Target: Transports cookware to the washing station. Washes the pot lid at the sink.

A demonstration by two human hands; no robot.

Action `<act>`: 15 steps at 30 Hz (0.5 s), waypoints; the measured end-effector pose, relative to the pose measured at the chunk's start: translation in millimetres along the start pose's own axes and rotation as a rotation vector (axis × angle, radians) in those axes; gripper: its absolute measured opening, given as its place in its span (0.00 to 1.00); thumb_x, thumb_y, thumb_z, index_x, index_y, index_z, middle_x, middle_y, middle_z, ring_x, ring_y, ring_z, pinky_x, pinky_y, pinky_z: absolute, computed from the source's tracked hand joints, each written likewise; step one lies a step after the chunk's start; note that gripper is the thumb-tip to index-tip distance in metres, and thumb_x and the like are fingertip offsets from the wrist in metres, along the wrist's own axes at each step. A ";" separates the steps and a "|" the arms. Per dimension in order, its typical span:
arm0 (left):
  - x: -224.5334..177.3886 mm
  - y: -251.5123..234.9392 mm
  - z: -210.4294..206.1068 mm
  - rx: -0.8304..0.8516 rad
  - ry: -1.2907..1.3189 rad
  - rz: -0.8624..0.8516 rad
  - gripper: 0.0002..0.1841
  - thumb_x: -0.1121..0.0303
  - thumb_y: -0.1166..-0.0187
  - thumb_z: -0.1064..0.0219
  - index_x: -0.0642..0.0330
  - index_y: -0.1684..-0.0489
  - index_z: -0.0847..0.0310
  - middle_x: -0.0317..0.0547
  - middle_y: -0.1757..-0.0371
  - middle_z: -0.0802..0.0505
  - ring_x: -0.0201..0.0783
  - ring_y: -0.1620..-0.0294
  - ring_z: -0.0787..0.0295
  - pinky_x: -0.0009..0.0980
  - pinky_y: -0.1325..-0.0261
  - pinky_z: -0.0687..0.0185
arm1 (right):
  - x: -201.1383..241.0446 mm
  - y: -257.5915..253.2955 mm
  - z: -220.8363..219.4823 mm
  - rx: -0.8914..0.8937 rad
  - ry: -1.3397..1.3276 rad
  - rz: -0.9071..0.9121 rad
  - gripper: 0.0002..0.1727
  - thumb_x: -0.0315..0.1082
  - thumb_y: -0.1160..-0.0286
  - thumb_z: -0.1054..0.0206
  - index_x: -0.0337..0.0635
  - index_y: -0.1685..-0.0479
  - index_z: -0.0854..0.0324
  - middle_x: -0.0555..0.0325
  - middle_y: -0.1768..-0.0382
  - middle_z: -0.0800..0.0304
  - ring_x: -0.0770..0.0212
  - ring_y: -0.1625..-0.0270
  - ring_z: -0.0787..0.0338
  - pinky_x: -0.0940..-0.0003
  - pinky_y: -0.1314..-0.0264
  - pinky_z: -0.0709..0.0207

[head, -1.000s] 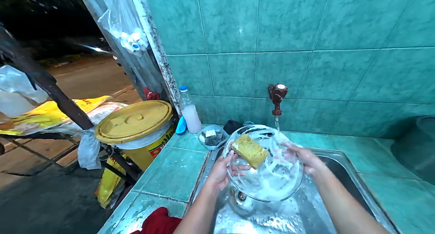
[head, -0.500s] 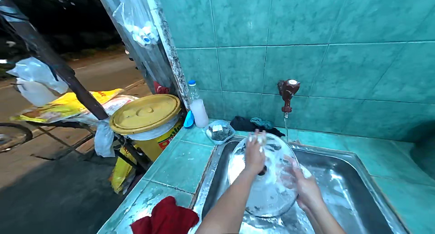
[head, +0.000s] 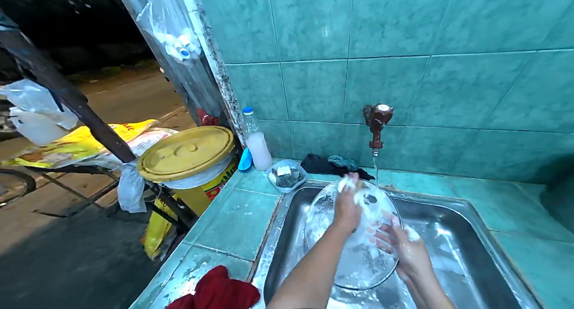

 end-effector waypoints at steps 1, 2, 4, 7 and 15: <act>-8.3 4.0 -6.3 0.047 -0.001 -0.059 0.35 0.81 0.24 0.39 0.60 0.10 0.38 0.52 0.09 0.33 0.49 0.08 0.41 0.50 0.10 0.42 | 3.8 -1.1 0.2 -0.026 0.003 0.008 0.18 0.36 0.04 0.52 0.29 0.38 0.24 0.49 0.66 0.08 0.58 0.70 0.05 0.64 0.69 0.09; -9.0 4.8 -6.6 0.076 -0.027 -0.083 0.36 0.81 0.24 0.39 0.57 0.10 0.37 0.49 0.09 0.33 0.48 0.07 0.42 0.51 0.09 0.44 | 7.9 -0.6 1.1 -0.036 0.003 0.017 0.18 0.36 0.05 0.51 0.29 0.37 0.24 0.49 0.66 0.09 0.59 0.70 0.05 0.65 0.68 0.09; 10.0 -0.2 6.9 0.034 -0.122 -0.017 0.39 0.80 0.26 0.35 0.54 0.09 0.39 0.47 0.07 0.36 0.50 0.05 0.48 0.56 0.09 0.50 | 13.7 3.3 5.8 -0.047 -0.001 0.045 0.19 0.36 0.05 0.51 0.31 0.35 0.22 0.52 0.67 0.09 0.60 0.71 0.06 0.66 0.69 0.09; 31.2 -2.4 11.8 -0.019 -0.187 0.110 0.39 0.71 0.21 0.37 0.51 0.05 0.48 0.49 0.04 0.45 0.53 0.03 0.60 0.60 0.06 0.63 | 19.0 4.0 9.4 -0.088 -0.007 0.073 0.19 0.37 0.05 0.51 0.33 0.32 0.22 0.54 0.67 0.10 0.63 0.71 0.08 0.69 0.69 0.11; 42.6 53.2 -12.3 0.107 -0.170 0.166 0.36 0.64 0.22 0.37 0.58 0.09 0.40 0.56 0.07 0.37 0.55 0.06 0.48 0.60 0.09 0.54 | 16.2 -3.3 12.3 -0.127 -0.048 0.137 0.20 0.36 0.05 0.52 0.31 0.30 0.24 0.52 0.66 0.10 0.61 0.70 0.06 0.66 0.68 0.08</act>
Point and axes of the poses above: each hand's wrist, its own y-axis away from the middle knuckle, its own z-axis out of the back of the hand, x = y × z, the point moved 7 cm from there along -y, towards the middle knuckle
